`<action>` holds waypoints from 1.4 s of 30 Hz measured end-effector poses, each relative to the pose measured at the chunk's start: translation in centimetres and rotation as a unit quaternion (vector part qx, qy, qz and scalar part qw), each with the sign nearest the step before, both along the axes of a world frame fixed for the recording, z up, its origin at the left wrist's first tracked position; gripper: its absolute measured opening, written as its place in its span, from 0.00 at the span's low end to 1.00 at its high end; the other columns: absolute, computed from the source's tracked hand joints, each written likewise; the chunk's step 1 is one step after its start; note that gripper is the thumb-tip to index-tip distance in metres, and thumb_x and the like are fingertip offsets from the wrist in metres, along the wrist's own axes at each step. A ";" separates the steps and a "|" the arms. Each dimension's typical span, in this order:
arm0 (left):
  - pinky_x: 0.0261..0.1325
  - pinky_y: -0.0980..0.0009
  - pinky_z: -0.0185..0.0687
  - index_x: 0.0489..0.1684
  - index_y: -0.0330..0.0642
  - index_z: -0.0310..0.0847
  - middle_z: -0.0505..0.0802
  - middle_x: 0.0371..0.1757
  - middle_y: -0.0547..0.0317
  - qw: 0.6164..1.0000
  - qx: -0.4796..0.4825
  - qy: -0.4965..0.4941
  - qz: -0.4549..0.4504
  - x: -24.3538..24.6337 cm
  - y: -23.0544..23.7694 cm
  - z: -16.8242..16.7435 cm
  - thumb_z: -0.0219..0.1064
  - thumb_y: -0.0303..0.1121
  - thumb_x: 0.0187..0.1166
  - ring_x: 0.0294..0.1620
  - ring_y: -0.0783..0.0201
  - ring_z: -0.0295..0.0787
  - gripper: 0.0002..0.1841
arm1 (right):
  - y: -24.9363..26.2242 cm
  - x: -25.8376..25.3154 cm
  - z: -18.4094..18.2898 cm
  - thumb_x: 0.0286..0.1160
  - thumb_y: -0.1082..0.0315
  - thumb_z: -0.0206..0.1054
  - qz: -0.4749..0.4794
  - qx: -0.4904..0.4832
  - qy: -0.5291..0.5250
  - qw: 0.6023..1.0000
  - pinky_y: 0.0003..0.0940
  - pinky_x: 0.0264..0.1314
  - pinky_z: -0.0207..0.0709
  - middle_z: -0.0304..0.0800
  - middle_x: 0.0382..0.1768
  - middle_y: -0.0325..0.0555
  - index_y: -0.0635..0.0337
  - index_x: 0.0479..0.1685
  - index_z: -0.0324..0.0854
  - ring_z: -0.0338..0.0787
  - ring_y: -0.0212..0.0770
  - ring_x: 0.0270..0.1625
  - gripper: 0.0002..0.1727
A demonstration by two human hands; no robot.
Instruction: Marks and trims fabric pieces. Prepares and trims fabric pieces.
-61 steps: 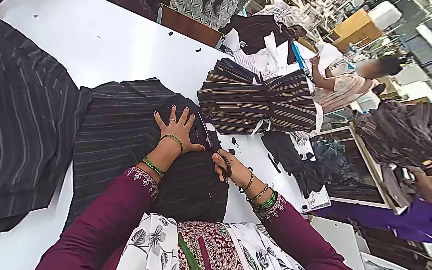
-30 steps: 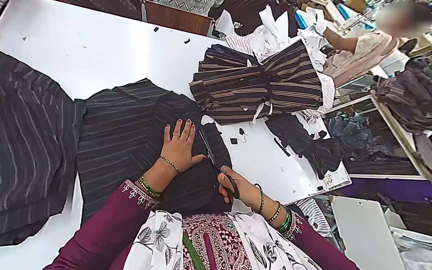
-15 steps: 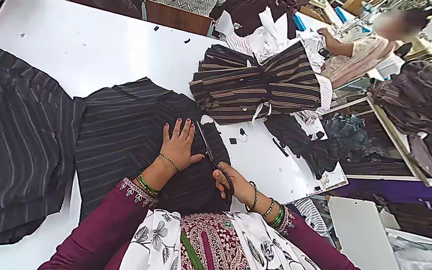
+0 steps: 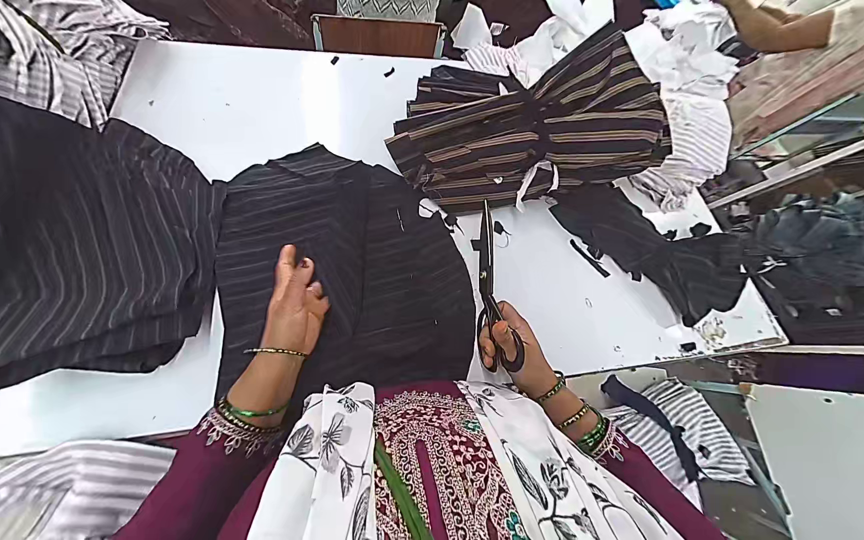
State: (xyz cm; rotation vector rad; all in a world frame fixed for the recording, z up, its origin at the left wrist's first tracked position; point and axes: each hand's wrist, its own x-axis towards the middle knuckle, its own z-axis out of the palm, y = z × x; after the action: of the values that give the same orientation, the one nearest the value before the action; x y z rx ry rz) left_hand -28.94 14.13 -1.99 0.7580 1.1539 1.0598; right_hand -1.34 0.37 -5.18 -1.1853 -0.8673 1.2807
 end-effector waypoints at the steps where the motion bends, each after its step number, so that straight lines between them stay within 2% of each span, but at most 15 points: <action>1: 0.58 0.68 0.81 0.94 0.56 0.37 0.79 0.73 0.60 0.998 0.024 -0.002 -0.053 0.5 -0.8 -0.1 0.37 0.44 0.94 0.60 0.70 0.83 0.29 | -0.3 -0.1 0.1 0.67 0.35 0.74 -0.002 0.003 0.003 1.000 0.17 0.20 0.78 0.79 0.16 0.22 0.48 0.45 0.68 0.80 0.21 0.15 0.30; 2: 0.55 0.71 0.84 0.94 0.51 0.39 0.85 0.65 0.62 0.990 0.071 -0.003 -0.122 0.9 -1.4 -0.5 0.40 0.43 0.91 0.53 0.72 0.87 0.31 | -0.6 -0.1 0.1 0.68 0.37 0.75 -0.002 0.004 0.005 1.000 0.17 0.20 0.78 0.79 0.16 0.22 0.48 0.45 0.68 0.81 0.21 0.15 0.29; 5: 0.75 0.66 0.82 0.89 0.28 0.53 0.86 0.75 0.47 0.890 0.305 0.153 -0.303 0.9 -2.1 -2.1 0.59 0.37 0.86 0.72 0.62 0.87 0.35 | -2.3 0.1 0.3 0.69 0.38 0.75 0.011 0.000 -0.007 1.000 0.17 0.20 0.78 0.78 0.16 0.21 0.48 0.45 0.68 0.80 0.21 0.16 0.28; 7: 0.81 0.53 0.73 0.85 0.30 0.66 0.84 0.78 0.41 0.763 0.404 0.358 -0.355 1.0 -2.6 -2.5 0.62 0.37 0.84 0.79 0.48 0.81 0.31 | -3.6 0.4 0.6 0.66 0.35 0.76 0.018 -0.021 -0.029 0.999 0.17 0.20 0.78 0.78 0.16 0.20 0.47 0.44 0.67 0.79 0.20 0.15 0.30; 9: 0.86 0.38 0.58 0.83 0.31 0.70 0.80 0.80 0.36 0.708 0.390 0.400 -0.433 1.3 -3.6 -2.2 0.69 0.34 0.79 0.85 0.36 0.71 0.32 | -4.8 0.7 0.9 0.64 0.34 0.76 0.032 -0.048 -0.049 0.997 0.17 0.20 0.77 0.78 0.15 0.19 0.47 0.44 0.67 0.79 0.20 0.15 0.31; 11: 0.86 0.36 0.56 0.81 0.30 0.73 0.82 0.79 0.37 0.692 0.379 0.329 -0.519 1.7 -5.0 -1.4 0.72 0.33 0.76 0.84 0.36 0.72 0.32 | -5.8 0.8 1.2 0.61 0.31 0.76 0.049 -0.079 -0.065 0.993 0.17 0.19 0.75 0.76 0.15 0.19 0.47 0.44 0.67 0.77 0.20 0.14 0.33; 13: 0.76 0.53 0.75 0.77 0.31 0.77 0.90 0.69 0.43 0.673 0.375 0.197 -0.606 2.4 -5.7 -0.5 0.64 0.34 0.83 0.71 0.50 0.87 0.25 | -6.5 1.0 1.3 0.57 0.28 0.76 0.076 -0.110 -0.080 0.988 0.16 0.18 0.74 0.75 0.14 0.19 0.47 0.42 0.68 0.76 0.19 0.14 0.36; 15: 0.66 0.64 0.85 0.62 0.30 0.87 0.97 0.54 0.46 0.695 0.410 0.140 -0.574 3.2 -6.0 -0.3 0.57 0.32 0.88 0.56 0.60 0.95 0.18 | -7.0 1.3 1.6 0.52 0.24 0.76 0.123 -0.135 -0.097 0.978 0.15 0.20 0.72 0.75 0.15 0.19 0.47 0.43 0.68 0.75 0.18 0.15 0.39; 17: 0.62 0.52 0.86 0.54 0.34 0.91 0.97 0.51 0.46 0.714 0.471 0.277 -0.437 3.8 -5.4 -0.5 0.60 0.27 0.83 0.54 0.52 0.95 0.14 | -7.5 1.5 1.6 0.49 0.21 0.74 0.163 -0.149 -0.119 0.968 0.14 0.23 0.69 0.73 0.17 0.19 0.48 0.44 0.68 0.73 0.16 0.17 0.42; 20: 0.66 0.35 0.75 0.65 0.37 0.87 0.90 0.66 0.40 0.673 0.443 0.477 -0.352 5.0 -3.0 -1.8 0.73 0.30 0.74 0.70 0.37 0.85 0.20 | -8.2 1.8 1.6 0.46 0.14 0.66 0.205 -0.169 -0.192 0.945 0.14 0.30 0.68 0.72 0.23 0.21 0.52 0.44 0.70 0.72 0.15 0.24 0.48; 25: 0.54 0.41 0.82 0.39 0.31 0.92 0.95 0.50 0.39 0.681 0.492 0.460 -0.289 5.4 -2.8 -4.4 0.63 0.25 0.77 0.55 0.36 0.91 0.10 | -9.1 2.4 1.8 0.48 0.10 0.59 0.234 -0.186 -0.241 0.923 0.17 0.43 0.73 0.79 0.35 0.27 0.57 0.50 0.75 0.77 0.16 0.37 0.54; 29: 0.80 0.38 0.65 0.60 0.34 0.89 0.88 0.71 0.41 0.672 0.454 0.449 -0.374 5.4 -3.3 -4.6 0.61 0.33 0.85 0.81 0.38 0.76 0.16 | -9.7 2.6 2.4 0.50 0.12 0.59 0.263 -0.213 -0.251 0.907 0.18 0.45 0.72 0.77 0.37 0.29 0.59 0.50 0.74 0.76 0.17 0.39 0.54; 32: 0.93 0.40 0.30 0.92 0.41 0.57 0.58 0.95 0.49 0.581 0.345 0.531 -0.511 6.1 -3.3 -2.7 0.49 0.52 0.92 0.98 0.45 0.38 0.34 | -9.6 2.6 2.8 0.49 0.10 0.57 0.289 -0.230 -0.263 0.891 0.21 0.45 0.73 0.78 0.38 0.31 0.61 0.53 0.73 0.77 0.19 0.39 0.57; 34: 0.93 0.40 0.21 0.96 0.40 0.44 0.47 0.98 0.51 0.544 0.319 0.557 -0.541 6.5 -3.6 -2.3 0.45 0.58 0.91 0.98 0.47 0.28 0.40 | -9.3 2.4 2.9 0.48 0.08 0.53 0.299 -0.230 -0.276 0.884 0.23 0.45 0.73 0.78 0.38 0.32 0.61 0.54 0.73 0.77 0.20 0.39 0.59; 42: 0.94 0.44 0.20 0.96 0.37 0.38 0.42 0.98 0.47 0.515 0.335 0.559 -0.557 6.3 -3.5 -2.5 0.43 0.63 0.89 0.98 0.47 0.23 0.45 | -7.4 0.0 4.1 0.74 0.27 0.55 0.289 -0.250 -0.322 0.866 0.31 0.51 0.75 0.79 0.43 0.45 0.70 0.59 0.70 0.79 0.31 0.44 0.45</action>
State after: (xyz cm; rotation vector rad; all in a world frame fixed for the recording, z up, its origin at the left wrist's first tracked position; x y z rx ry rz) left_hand -22.59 10.65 -4.47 2.6046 0.7835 -0.3807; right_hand -1.34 -7.04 -1.05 -1.9237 -1.5175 1.6796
